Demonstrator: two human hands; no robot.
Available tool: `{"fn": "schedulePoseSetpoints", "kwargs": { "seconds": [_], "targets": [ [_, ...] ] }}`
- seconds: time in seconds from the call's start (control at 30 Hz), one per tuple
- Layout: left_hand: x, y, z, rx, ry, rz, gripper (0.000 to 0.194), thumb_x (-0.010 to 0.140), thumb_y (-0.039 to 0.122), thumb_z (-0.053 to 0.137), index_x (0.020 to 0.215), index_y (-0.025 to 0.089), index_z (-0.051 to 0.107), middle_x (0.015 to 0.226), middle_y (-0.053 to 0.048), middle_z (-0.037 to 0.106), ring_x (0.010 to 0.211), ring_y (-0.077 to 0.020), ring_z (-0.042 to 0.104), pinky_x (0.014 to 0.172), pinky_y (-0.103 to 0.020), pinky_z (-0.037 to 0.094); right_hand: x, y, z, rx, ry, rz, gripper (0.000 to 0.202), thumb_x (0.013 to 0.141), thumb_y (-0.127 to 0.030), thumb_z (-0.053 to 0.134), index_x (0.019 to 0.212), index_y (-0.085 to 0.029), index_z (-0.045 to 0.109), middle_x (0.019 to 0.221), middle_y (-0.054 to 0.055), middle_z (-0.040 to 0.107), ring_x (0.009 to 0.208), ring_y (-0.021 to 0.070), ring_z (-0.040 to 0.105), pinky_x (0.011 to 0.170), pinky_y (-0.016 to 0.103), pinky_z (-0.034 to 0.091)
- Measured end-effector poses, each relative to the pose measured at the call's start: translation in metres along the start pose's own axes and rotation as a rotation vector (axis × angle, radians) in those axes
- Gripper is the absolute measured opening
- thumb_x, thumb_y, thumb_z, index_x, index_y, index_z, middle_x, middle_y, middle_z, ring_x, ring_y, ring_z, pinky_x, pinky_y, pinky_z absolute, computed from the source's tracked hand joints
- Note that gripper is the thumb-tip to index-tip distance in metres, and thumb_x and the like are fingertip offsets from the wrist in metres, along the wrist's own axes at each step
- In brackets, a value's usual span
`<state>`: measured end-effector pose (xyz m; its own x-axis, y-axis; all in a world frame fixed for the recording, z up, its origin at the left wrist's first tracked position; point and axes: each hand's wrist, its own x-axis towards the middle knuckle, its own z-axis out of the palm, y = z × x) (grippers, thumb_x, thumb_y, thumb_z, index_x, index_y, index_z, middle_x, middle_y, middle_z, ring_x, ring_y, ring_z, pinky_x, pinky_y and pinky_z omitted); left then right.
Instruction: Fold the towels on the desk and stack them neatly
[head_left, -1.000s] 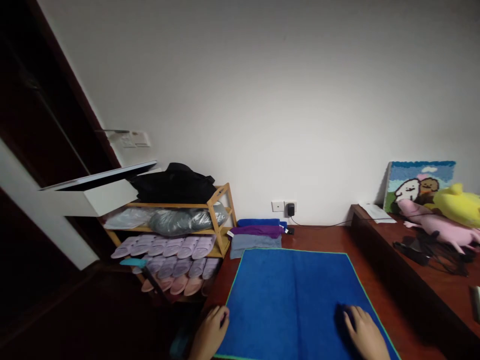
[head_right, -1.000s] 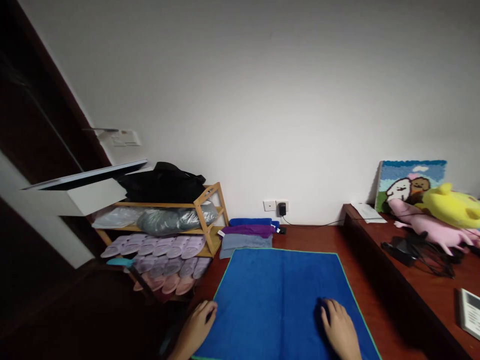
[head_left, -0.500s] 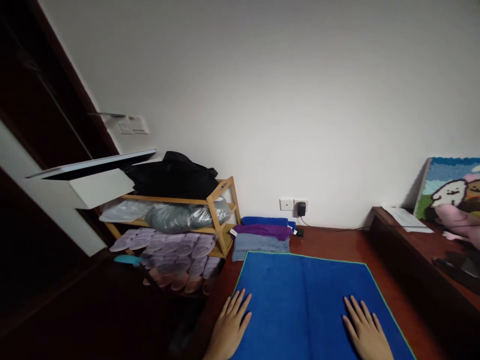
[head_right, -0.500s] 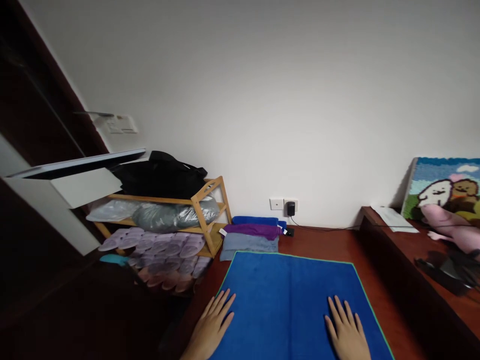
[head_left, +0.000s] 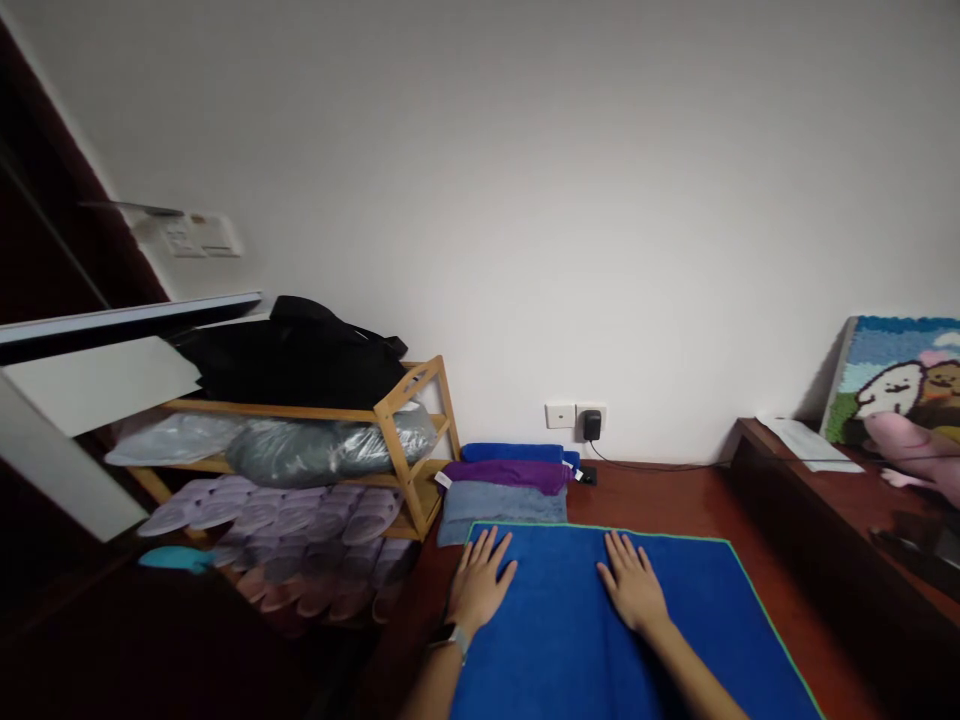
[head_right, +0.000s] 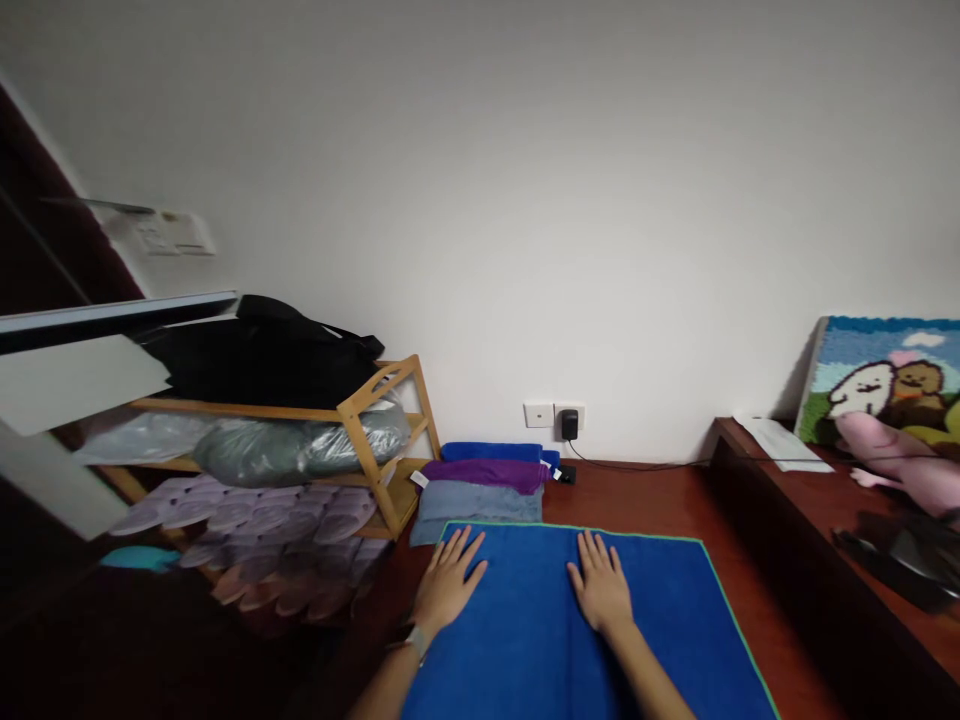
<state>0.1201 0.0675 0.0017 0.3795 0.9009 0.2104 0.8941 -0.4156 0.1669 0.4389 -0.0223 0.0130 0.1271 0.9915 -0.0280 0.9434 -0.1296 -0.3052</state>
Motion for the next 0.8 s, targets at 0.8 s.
{"fn": "schedulePoseSetpoints", "kwargs": {
  "seconds": [0.8],
  "targets": [
    [-0.002,-0.041,0.004,-0.014,0.057,-0.073,0.055,0.103,0.052,0.038,0.155,0.033,0.043,0.166,-0.003,0.037,0.154,-0.0265,0.031,0.125,-0.049,0.025,0.005,-0.024,-0.009,0.039,0.014,-0.125,0.075,0.102,-0.058,0.015,0.162,-0.013,0.025,0.169,0.006,0.022,0.157,0.0217,0.015,0.129,0.042,0.011]
  ]
}}
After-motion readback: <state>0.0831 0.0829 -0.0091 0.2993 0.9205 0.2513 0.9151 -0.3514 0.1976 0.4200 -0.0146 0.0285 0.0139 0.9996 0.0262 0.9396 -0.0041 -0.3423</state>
